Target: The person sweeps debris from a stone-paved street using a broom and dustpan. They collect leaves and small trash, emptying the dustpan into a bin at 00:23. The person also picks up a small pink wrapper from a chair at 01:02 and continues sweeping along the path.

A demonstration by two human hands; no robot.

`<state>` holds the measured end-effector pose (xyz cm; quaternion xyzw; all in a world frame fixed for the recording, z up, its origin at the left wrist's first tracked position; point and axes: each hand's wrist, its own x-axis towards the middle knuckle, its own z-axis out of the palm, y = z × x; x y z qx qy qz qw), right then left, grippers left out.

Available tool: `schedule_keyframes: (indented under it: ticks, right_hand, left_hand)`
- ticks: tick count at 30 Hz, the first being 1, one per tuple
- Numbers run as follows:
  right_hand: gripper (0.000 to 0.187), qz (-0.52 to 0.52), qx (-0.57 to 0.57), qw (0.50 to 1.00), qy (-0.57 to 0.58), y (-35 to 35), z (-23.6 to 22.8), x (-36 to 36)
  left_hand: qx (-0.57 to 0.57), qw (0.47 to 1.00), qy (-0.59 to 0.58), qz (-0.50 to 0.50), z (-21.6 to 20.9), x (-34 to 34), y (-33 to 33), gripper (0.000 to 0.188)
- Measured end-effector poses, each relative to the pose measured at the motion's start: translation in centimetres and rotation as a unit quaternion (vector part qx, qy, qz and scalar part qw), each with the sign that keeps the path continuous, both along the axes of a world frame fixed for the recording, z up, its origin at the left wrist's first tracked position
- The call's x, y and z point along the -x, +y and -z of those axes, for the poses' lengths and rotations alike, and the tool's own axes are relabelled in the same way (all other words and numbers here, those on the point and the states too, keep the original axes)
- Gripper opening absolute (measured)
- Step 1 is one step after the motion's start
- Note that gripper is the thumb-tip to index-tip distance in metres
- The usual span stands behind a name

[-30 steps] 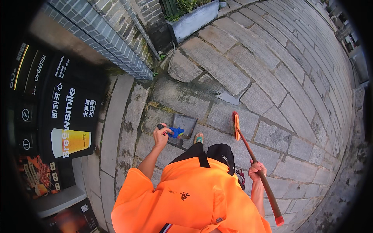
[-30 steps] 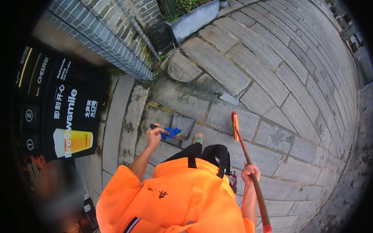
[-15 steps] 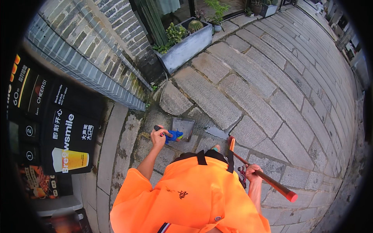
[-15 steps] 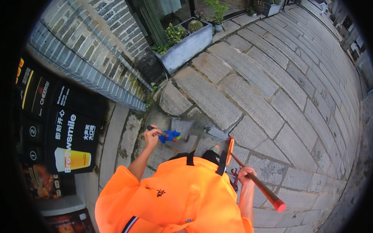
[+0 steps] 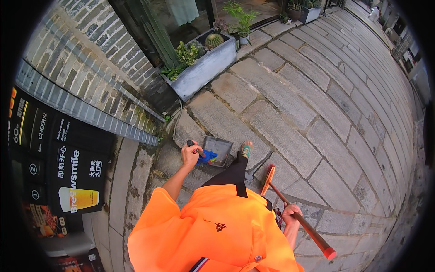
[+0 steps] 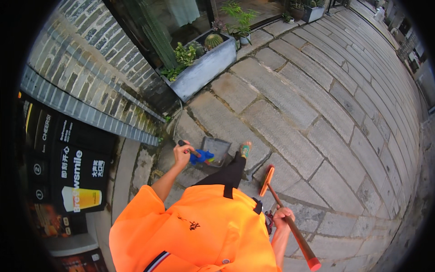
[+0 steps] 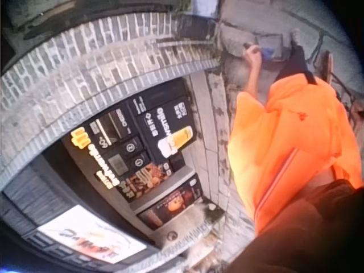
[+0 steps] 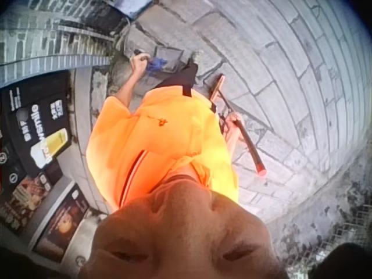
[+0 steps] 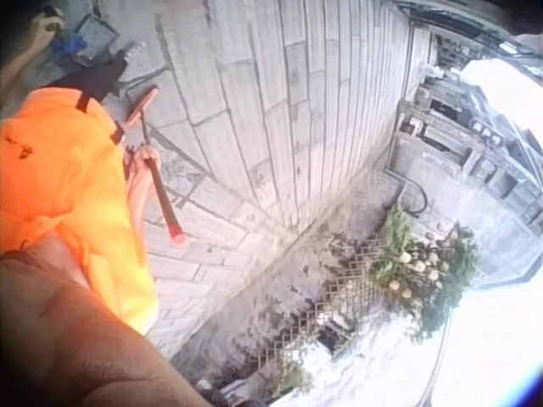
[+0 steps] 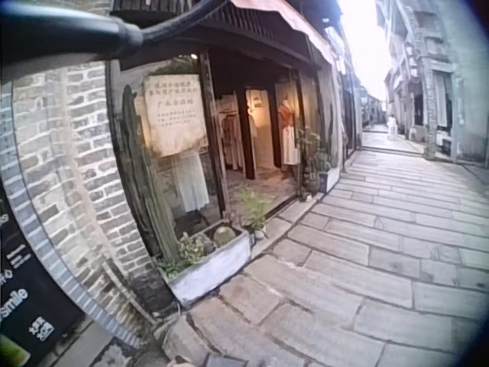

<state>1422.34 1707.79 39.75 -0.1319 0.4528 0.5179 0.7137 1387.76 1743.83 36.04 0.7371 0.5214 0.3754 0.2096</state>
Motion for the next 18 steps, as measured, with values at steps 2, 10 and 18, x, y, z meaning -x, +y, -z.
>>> schedule_keyframes:
  ticks: [2,10,18]
  right_hand:
    - [0.019,0.039,-0.014,0.998,-0.039,1.9,0.7,-1.9]
    - [0.039,0.063,-0.008,0.997,-0.037,12.5,0.8,-13.2]
    - [0.043,-0.089,-0.027,0.995,-0.034,27.1,-2.8,-25.6]
  left_hand:
    - [0.021,1.0,0.014,0.007,2.0,-2.3,2.5,0.024]
    - [0.053,0.998,0.016,0.027,6.1,-16.1,13.6,0.025]
    - [0.148,0.989,0.012,-0.029,6.3,-22.8,21.4,0.019]
